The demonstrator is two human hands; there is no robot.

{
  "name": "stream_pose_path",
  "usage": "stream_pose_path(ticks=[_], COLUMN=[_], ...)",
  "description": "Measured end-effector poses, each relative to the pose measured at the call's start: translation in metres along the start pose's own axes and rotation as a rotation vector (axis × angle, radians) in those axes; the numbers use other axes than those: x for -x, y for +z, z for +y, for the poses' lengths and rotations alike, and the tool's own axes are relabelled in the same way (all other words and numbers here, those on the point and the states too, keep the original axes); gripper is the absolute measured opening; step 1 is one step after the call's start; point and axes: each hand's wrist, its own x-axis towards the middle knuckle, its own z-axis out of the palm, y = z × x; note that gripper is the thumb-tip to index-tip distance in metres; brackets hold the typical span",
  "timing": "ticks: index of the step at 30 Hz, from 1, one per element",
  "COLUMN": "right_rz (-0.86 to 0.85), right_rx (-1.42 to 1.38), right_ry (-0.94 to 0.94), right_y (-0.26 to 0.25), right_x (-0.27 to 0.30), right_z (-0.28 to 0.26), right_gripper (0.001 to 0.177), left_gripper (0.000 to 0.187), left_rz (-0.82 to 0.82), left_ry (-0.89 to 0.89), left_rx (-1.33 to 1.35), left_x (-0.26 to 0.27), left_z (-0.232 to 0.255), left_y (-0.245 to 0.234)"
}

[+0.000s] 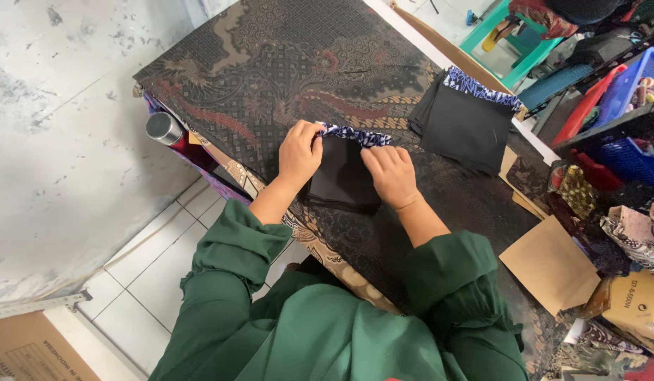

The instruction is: The person irons small black fabric pieces with a blue patterned edge on a patterned table. They place a brown paper sheet over each piece, press with an iron, remove the paper, and stack the finished pieces. The process repeats for multiple items.

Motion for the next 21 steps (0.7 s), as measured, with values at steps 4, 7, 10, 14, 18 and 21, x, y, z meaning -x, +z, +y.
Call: stream_pose_path(ticks=[4,7,10,14,18,21], right_rz=[0.033,-0.068,-0.116,-0.083,-0.286,-0.302], right_rx=[-0.151,-0.291,-0.109,0.236,0.311,0.262], right_ry=[0.501,0.804,0.784,0.364,0.35,0.377], right_y=[0.022,0.028,0.027,0.031,0.045,0.043], right_x=[0.002,0.0,0.0,0.01,0.02,0.019], right_z=[0.004,0.013,0.019,0.01,0.003,0.009], right_gripper=[0.025,0.026,0.035,0.049,0.064,0.068], left_gripper=[0.014,0.029,0.036,0.042,0.067,0.073], left_rz=[0.047,-0.011,-0.169,-0.088,-0.278,-0.301], left_ry=[0.014,-0.125,-0.356,0.078,0.219,0.185], left_rx=[-0.023,0.04,0.067,-0.265,-0.504,-0.49], left_x=[-0.004,-0.011,-0.016,-0.001,0.006,0.003], left_z=[-0.006,-0.004,0.002,0.008,0.0,-0.005], left_y=[0.009,0.009,0.005,0.005,0.014,0.012])
